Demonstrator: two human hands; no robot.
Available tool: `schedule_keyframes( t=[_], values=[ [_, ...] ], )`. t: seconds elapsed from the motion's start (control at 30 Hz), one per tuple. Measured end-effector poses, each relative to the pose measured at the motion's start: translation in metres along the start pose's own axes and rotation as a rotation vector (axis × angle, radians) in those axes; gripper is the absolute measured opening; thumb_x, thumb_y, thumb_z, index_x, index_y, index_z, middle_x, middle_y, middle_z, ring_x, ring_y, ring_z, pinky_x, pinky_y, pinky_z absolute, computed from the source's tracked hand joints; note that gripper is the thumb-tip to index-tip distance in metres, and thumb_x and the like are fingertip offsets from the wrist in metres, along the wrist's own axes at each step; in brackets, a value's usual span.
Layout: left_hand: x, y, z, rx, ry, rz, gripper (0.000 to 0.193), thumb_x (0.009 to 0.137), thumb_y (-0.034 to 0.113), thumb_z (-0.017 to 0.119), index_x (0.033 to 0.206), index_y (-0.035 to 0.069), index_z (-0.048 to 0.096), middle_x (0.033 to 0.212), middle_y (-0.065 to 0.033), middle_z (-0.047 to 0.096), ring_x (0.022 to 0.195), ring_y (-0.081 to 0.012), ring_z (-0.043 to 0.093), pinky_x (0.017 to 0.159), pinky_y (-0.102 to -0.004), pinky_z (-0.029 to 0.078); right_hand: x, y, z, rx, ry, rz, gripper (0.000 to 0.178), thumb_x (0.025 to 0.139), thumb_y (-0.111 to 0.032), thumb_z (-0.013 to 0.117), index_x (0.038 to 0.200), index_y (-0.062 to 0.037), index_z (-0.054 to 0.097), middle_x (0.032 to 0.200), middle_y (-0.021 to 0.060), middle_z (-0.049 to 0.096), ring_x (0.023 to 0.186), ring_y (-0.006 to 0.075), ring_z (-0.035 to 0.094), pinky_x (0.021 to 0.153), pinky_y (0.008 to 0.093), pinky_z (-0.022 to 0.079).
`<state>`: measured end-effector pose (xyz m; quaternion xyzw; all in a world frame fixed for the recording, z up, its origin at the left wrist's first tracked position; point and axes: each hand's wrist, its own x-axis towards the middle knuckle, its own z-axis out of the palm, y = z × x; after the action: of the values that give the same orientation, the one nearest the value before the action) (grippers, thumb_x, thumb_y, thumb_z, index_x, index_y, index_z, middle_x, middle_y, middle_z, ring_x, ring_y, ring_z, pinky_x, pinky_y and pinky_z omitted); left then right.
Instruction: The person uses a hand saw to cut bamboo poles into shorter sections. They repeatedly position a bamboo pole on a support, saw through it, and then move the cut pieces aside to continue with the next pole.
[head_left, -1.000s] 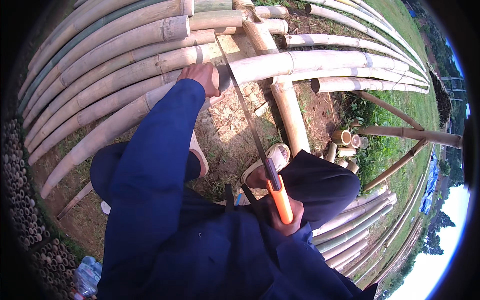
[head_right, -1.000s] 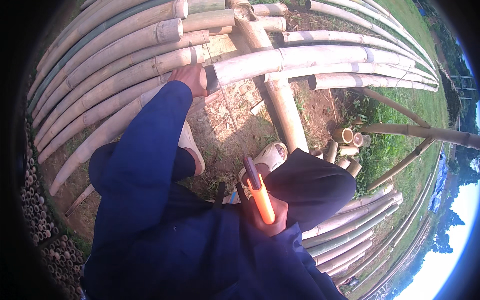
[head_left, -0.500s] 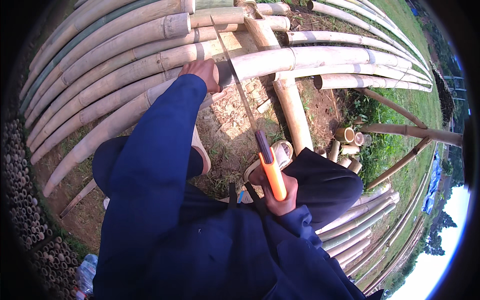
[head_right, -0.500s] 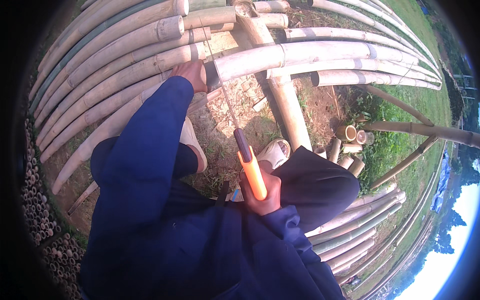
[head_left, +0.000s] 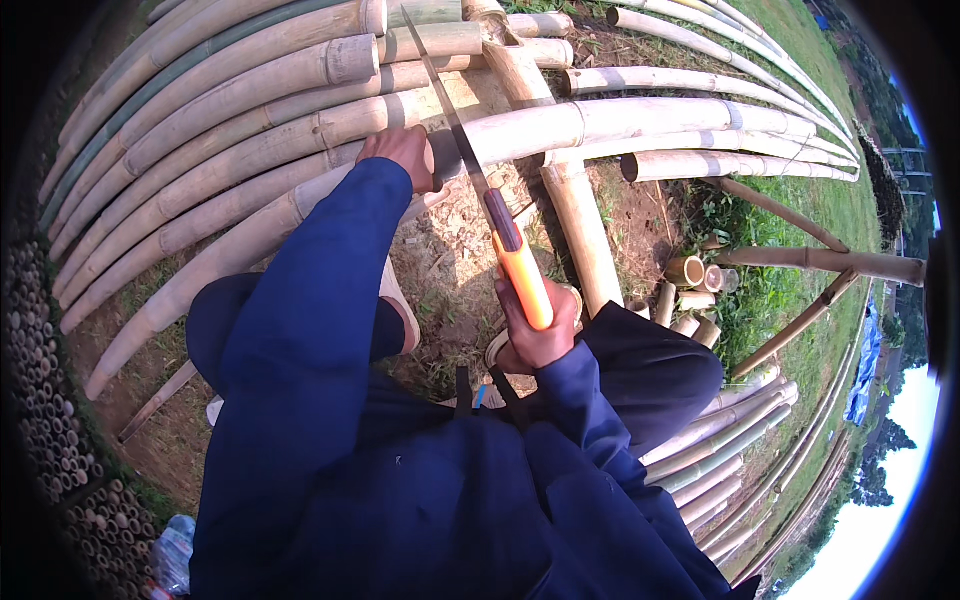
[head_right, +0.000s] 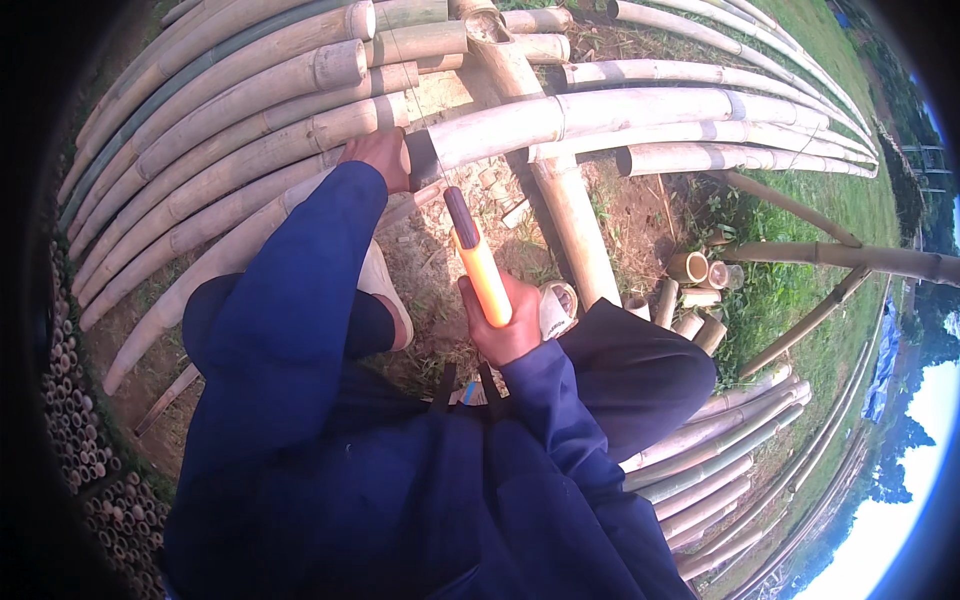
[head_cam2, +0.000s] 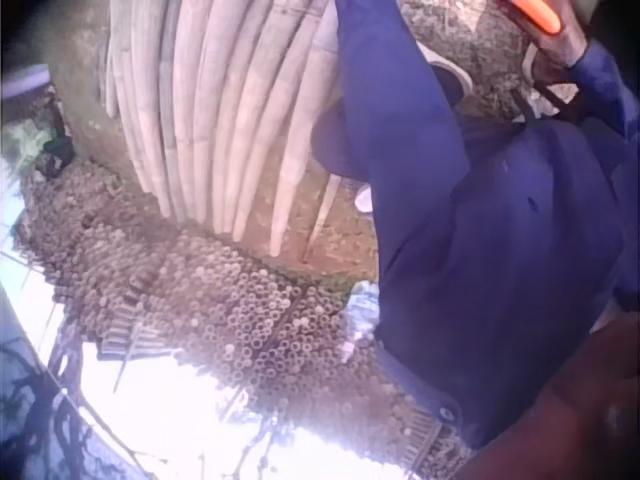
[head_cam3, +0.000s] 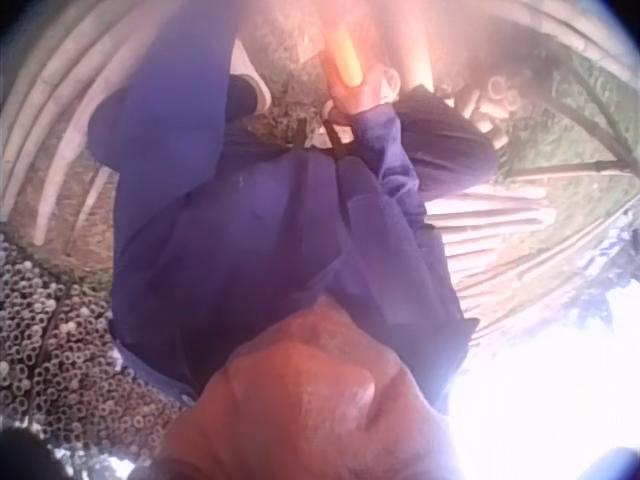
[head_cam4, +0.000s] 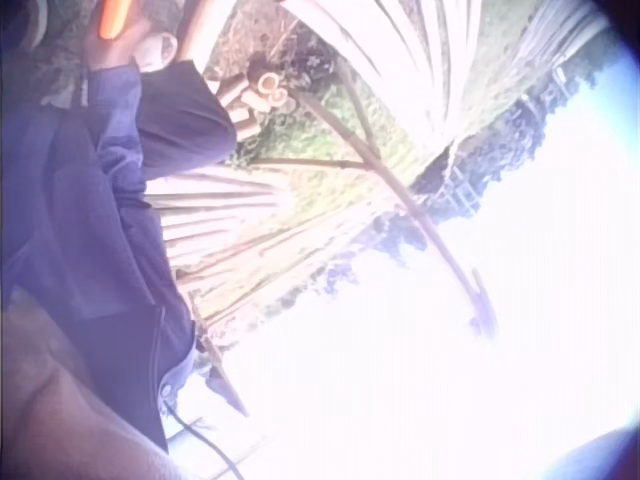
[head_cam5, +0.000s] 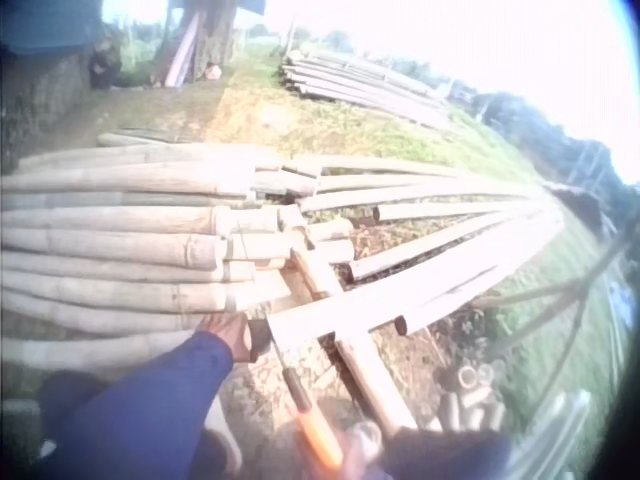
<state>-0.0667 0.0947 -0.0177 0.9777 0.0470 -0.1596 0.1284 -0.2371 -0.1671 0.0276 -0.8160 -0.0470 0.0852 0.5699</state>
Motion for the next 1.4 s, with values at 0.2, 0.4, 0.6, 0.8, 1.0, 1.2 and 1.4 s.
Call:
schedule_keyframes(
  t=[0.2, 0.4, 0.6, 0.8, 1.0, 1.2, 1.4],
  values=[
    [-0.001, -0.003, -0.003, 0.024, -0.003, 0.076, 0.064, 0.064, 0.037, 0.090, 0.112, 0.001, 0.069, 0.113, -0.0207, 0.074, 0.111, -0.0359, 0.070, 0.100, -0.0445, 0.053, -0.043, -0.003, -0.015, 0.001, -0.003, -0.034, 0.008, 0.093, -0.001, 0.070, 0.098, 0.0049, 0.071, 0.073, 0.0049, 0.066, 0.066, 0.0102, 0.060, 0.062, 0.0305, 0.051],
    [0.007, -0.006, 0.002, -0.025, -0.001, 0.025, 0.060, 0.064, 0.034, 0.089, 0.111, 0.002, 0.070, 0.112, -0.0209, 0.074, 0.112, -0.0370, 0.070, 0.101, -0.0443, 0.053, -0.054, -0.007, -0.021, -0.044, 0.045, -0.107, 0.016, 0.091, -0.001, 0.072, 0.106, 0.0052, 0.073, 0.079, 0.0112, 0.072, 0.073, 0.0126, 0.070, 0.067, 0.0291, 0.054],
    [-0.001, -0.001, -0.001, 0.002, -0.021, 0.060, 0.058, 0.064, 0.032, 0.088, 0.110, 0.001, 0.070, 0.110, -0.0227, 0.074, 0.111, -0.0375, 0.070, 0.101, -0.0459, 0.052, -0.018, 0.005, -0.002, -0.026, 0.021, -0.086, 0.013, 0.094, -0.007, 0.073, 0.088, 0.0022, 0.066, 0.066, 0.0081, 0.061, 0.055, 0.0157, 0.054, 0.055, 0.0343, 0.046],
    [0.008, -0.007, 0.003, -0.034, -0.045, 0.021, 0.062, 0.064, 0.034, 0.088, 0.113, 0.002, 0.070, 0.112, -0.0219, 0.074, 0.113, -0.0369, 0.070, 0.102, -0.0448, 0.052, -0.087, -0.010, -0.040, -0.176, 0.043, -0.186, 0.026, 0.088, 0.001, 0.070, 0.114, 0.0042, 0.074, 0.091, 0.0172, 0.077, 0.083, 0.0228, 0.078, 0.075, 0.0331, 0.059],
    [0.001, -0.001, -0.005, -0.055, 0.001, 0.026, 0.058, 0.063, 0.027, 0.086, 0.111, 0.000, 0.067, 0.110, -0.0241, 0.073, 0.112, -0.0390, 0.069, 0.099, -0.0479, 0.051, 0.002, 0.005, 0.004, 0.017, 0.000, -0.113, 0.021, 0.096, -0.009, 0.073, 0.082, 0.0023, 0.061, 0.062, 0.0055, 0.052, 0.058, 0.0106, 0.043, 0.053, 0.0346, 0.041],
    [0.005, -0.007, 0.003, 0.001, -0.033, 0.061, 0.067, 0.065, 0.039, 0.088, 0.117, 0.001, 0.068, 0.112, -0.0220, 0.074, 0.111, -0.0373, 0.070, 0.101, -0.0468, 0.052, -0.093, -0.002, -0.042, -0.194, -0.024, -0.113, 0.029, 0.089, 0.003, 0.070, 0.117, 0.0048, 0.073, 0.094, 0.0168, 0.077, 0.088, 0.0210, 0.078, 0.078, 0.0310, 0.058],
    [0.003, -0.003, -0.002, -0.041, 0.035, 0.047, 0.066, 0.061, 0.030, 0.090, 0.114, -0.001, 0.068, 0.109, -0.0258, 0.073, 0.111, -0.0393, 0.069, 0.102, -0.0488, 0.050, -0.001, 0.007, 0.004, 0.002, -0.018, -0.035, 0.014, 0.093, -0.005, 0.073, 0.086, 0.0026, 0.064, 0.063, 0.0113, 0.059, 0.054, 0.0138, 0.053, 0.052, 0.0342, 0.044]
  ],
)
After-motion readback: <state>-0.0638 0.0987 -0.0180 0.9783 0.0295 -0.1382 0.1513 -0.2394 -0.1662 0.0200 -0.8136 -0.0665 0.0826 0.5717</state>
